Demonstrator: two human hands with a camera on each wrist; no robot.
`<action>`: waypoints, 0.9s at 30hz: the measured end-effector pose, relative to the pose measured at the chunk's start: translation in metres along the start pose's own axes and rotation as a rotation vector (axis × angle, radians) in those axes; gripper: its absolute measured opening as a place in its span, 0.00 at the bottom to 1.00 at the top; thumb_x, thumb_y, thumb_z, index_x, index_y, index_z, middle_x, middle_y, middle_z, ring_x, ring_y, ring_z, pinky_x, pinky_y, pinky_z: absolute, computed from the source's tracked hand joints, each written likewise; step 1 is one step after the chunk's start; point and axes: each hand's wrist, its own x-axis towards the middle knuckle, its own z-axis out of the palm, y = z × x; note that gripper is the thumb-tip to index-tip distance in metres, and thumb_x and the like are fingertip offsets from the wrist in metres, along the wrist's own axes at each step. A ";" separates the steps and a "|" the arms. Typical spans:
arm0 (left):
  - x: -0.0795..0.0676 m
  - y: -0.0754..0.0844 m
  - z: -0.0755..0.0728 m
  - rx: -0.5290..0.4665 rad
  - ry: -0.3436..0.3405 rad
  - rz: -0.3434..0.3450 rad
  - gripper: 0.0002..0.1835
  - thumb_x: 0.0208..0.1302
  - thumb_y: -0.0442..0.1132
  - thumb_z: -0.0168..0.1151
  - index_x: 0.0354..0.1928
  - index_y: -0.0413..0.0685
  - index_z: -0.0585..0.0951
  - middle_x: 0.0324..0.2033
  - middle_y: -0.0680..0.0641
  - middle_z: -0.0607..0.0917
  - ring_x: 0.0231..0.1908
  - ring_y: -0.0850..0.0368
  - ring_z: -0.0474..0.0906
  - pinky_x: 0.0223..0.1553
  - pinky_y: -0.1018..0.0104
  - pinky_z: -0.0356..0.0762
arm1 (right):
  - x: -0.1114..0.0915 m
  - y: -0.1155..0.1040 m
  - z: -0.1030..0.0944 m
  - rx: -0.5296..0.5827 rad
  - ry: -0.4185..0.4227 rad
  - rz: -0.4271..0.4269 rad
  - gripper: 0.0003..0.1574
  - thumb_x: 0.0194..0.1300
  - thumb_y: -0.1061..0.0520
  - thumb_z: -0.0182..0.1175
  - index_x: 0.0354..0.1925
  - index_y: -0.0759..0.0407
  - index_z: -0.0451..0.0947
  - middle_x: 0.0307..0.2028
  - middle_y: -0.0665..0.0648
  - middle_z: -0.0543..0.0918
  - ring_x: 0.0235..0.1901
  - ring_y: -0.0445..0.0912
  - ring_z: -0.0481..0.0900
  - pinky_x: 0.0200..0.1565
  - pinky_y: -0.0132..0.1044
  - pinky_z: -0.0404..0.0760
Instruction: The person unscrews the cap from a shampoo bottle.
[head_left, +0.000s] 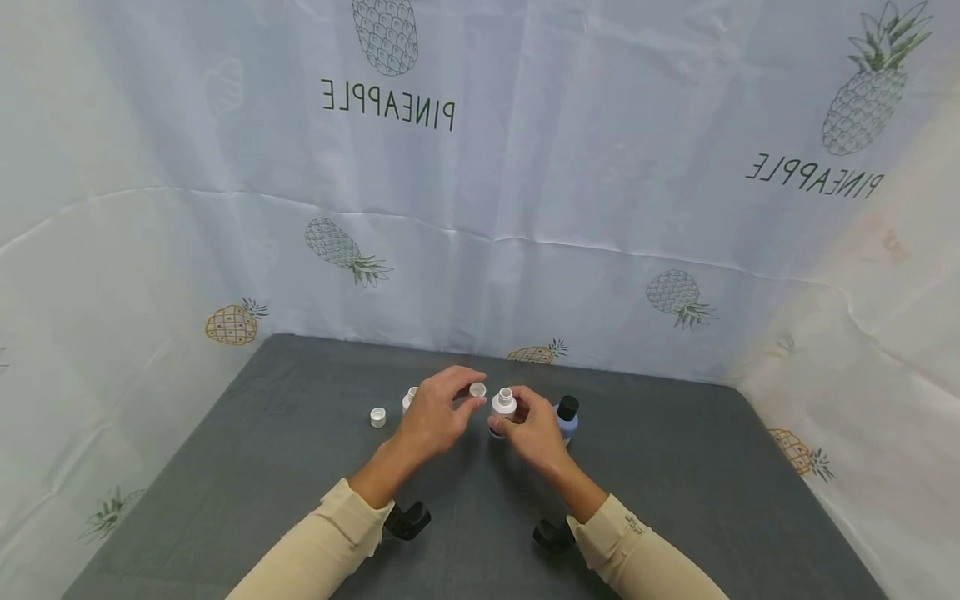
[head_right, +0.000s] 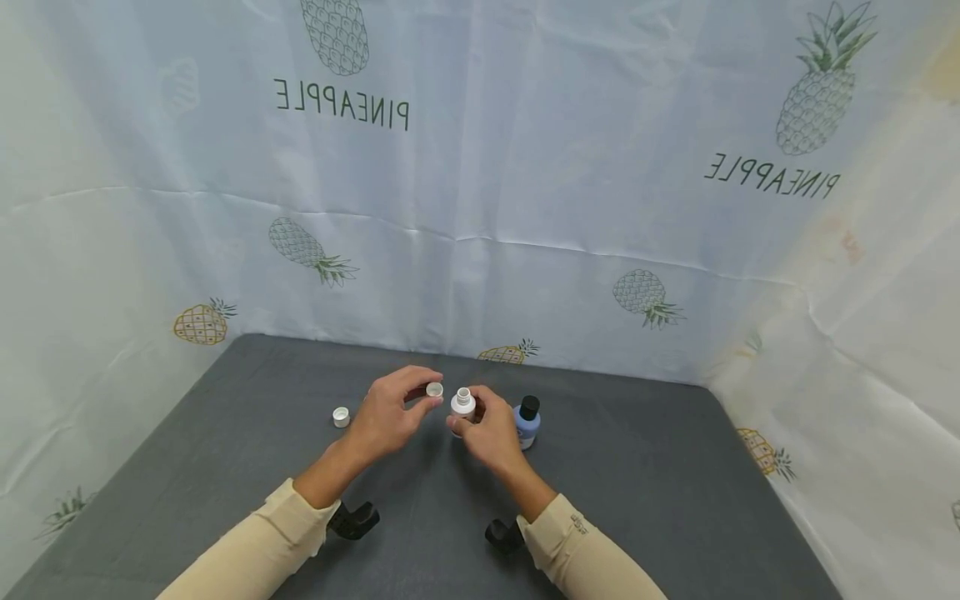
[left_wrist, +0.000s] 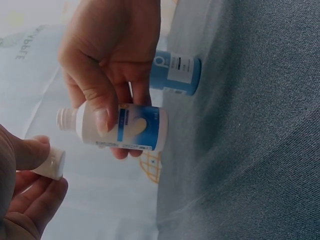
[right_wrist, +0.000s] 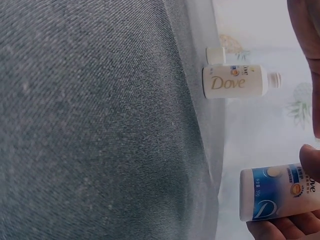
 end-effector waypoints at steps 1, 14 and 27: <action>0.000 0.000 0.000 0.002 -0.001 0.000 0.17 0.62 0.30 0.74 0.53 0.39 0.86 0.47 0.42 0.88 0.43 0.50 0.87 0.48 0.56 0.89 | 0.000 0.001 0.000 0.005 -0.001 0.003 0.21 0.61 0.68 0.72 0.53 0.66 0.81 0.47 0.64 0.89 0.46 0.52 0.89 0.49 0.48 0.90; -0.004 -0.005 0.007 0.028 -0.027 -0.017 0.17 0.62 0.30 0.74 0.54 0.39 0.85 0.47 0.42 0.88 0.44 0.50 0.87 0.48 0.57 0.89 | 0.001 0.009 0.003 0.020 -0.018 0.008 0.20 0.59 0.71 0.71 0.50 0.67 0.81 0.45 0.65 0.89 0.43 0.49 0.87 0.45 0.40 0.89; -0.012 -0.010 0.015 0.040 -0.050 -0.043 0.17 0.63 0.31 0.73 0.54 0.40 0.85 0.48 0.42 0.87 0.46 0.49 0.87 0.48 0.56 0.89 | 0.003 0.019 0.006 0.000 -0.015 0.042 0.20 0.59 0.70 0.72 0.50 0.66 0.81 0.44 0.63 0.89 0.42 0.48 0.86 0.43 0.38 0.87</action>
